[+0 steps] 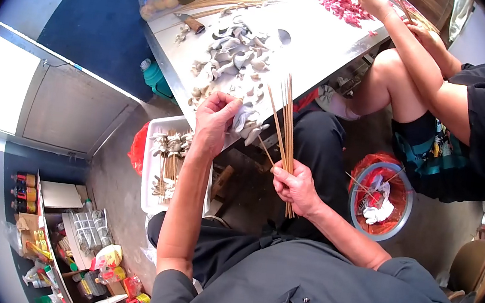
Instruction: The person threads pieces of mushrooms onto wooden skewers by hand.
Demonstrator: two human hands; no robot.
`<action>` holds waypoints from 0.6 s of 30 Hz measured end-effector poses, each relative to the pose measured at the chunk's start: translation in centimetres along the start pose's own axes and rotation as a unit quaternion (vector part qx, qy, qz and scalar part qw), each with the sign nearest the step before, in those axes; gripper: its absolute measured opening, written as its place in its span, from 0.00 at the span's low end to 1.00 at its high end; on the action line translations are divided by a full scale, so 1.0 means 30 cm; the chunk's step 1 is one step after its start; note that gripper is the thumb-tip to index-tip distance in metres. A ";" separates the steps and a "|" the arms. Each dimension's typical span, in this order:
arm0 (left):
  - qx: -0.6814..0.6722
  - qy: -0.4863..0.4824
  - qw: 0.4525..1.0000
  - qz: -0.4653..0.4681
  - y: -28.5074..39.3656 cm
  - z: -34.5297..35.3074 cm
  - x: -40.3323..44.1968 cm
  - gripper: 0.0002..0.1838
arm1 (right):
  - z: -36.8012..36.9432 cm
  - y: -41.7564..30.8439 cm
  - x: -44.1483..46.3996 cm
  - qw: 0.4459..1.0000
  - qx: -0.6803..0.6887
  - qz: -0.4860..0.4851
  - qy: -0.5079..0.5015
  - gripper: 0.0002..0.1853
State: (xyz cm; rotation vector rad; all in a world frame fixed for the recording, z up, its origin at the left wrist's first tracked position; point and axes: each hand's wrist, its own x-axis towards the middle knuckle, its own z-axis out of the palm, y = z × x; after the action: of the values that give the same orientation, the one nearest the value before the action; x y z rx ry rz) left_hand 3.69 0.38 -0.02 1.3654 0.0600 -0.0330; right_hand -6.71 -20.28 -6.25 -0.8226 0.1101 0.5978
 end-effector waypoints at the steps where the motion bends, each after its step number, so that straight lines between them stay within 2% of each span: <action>1: -0.024 0.017 1.000 0.004 -0.006 0.004 0.000 0.04 | 0.004 -0.006 0.008 1.000 -0.003 -0.006 0.002 0.05; 3: -0.043 0.023 0.999 0.022 -0.017 0.008 -0.005 0.06 | 0.015 -0.007 0.017 1.000 -0.007 -0.011 0.003 0.05; 5: 0.009 0.039 0.997 0.073 0.005 0.033 -0.028 0.06 | 0.028 -0.001 0.020 0.997 -0.045 -0.053 0.013 0.06; 8: 0.046 0.037 0.995 0.084 -0.001 0.061 -0.056 0.06 | 0.036 -0.005 0.043 0.993 -0.069 -0.093 0.030 0.08; 12: 0.039 0.015 0.998 0.052 -0.042 0.092 -0.092 0.06 | 0.055 -0.038 0.047 0.992 -0.074 -0.100 0.028 0.09; 18: 0.000 -0.016 1.000 0.005 -0.053 0.101 -0.099 0.07 | 0.042 -0.019 0.036 0.997 -0.041 -0.062 0.029 0.09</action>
State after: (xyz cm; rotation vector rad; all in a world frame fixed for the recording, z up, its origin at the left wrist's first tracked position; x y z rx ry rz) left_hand 0.70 -2.94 -0.78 1.3649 0.0258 -0.0464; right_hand -5.66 -19.18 -5.37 -0.9202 0.0879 0.4648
